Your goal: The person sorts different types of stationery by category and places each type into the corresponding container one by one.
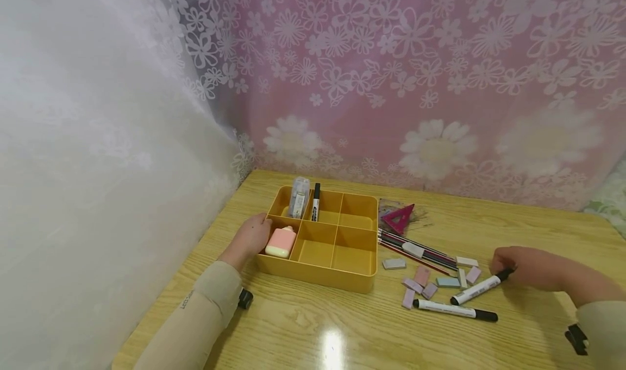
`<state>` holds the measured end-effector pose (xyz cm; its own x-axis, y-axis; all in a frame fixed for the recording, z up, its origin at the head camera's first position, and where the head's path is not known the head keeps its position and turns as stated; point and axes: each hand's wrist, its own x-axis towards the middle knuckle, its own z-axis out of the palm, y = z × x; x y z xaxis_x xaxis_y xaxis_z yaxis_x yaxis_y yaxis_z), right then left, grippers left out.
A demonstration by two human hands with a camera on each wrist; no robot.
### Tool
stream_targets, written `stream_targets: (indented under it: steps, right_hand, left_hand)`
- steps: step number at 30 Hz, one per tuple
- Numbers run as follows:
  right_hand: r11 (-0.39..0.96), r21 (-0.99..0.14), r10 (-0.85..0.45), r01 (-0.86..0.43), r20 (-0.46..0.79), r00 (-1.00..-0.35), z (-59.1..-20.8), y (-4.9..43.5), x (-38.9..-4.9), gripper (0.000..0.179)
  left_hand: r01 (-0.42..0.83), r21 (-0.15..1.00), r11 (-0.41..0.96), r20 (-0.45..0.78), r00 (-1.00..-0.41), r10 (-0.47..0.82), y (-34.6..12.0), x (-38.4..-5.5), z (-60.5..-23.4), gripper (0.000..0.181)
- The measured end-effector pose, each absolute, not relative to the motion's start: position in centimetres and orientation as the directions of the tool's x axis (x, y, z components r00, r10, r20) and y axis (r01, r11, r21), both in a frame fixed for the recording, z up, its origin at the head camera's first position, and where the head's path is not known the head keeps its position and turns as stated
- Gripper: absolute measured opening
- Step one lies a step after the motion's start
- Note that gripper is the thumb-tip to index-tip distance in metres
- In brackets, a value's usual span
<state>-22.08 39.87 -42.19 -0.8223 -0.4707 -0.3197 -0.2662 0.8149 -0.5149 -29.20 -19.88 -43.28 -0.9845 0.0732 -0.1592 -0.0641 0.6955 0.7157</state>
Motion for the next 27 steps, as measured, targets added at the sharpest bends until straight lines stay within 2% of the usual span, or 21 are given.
stream_targets:
  steps: [7,12,27]
  right_hand:
    - [0.765,-0.600,-0.503,-0.235,-0.329,-0.799,-39.7,39.9,-22.0,0.014]
    - [0.716,-0.639,-0.556,-0.281,-0.278,-0.783,-38.4,38.9,-22.0,0.014]
    - [0.683,-0.630,-0.599,-0.370,-0.192,-0.777,-34.1,33.4,-22.2,0.006]
  left_hand:
    - [-0.059,0.705,0.707,-0.154,-0.985,0.072,-19.8,-29.2,-43.2,0.049]
    - [-0.067,0.708,0.703,-0.159,-0.985,0.067,-19.9,-29.3,-43.3,0.049]
    - [-0.060,0.710,0.702,-0.148,-0.987,0.066,-19.9,-29.3,-43.4,0.048]
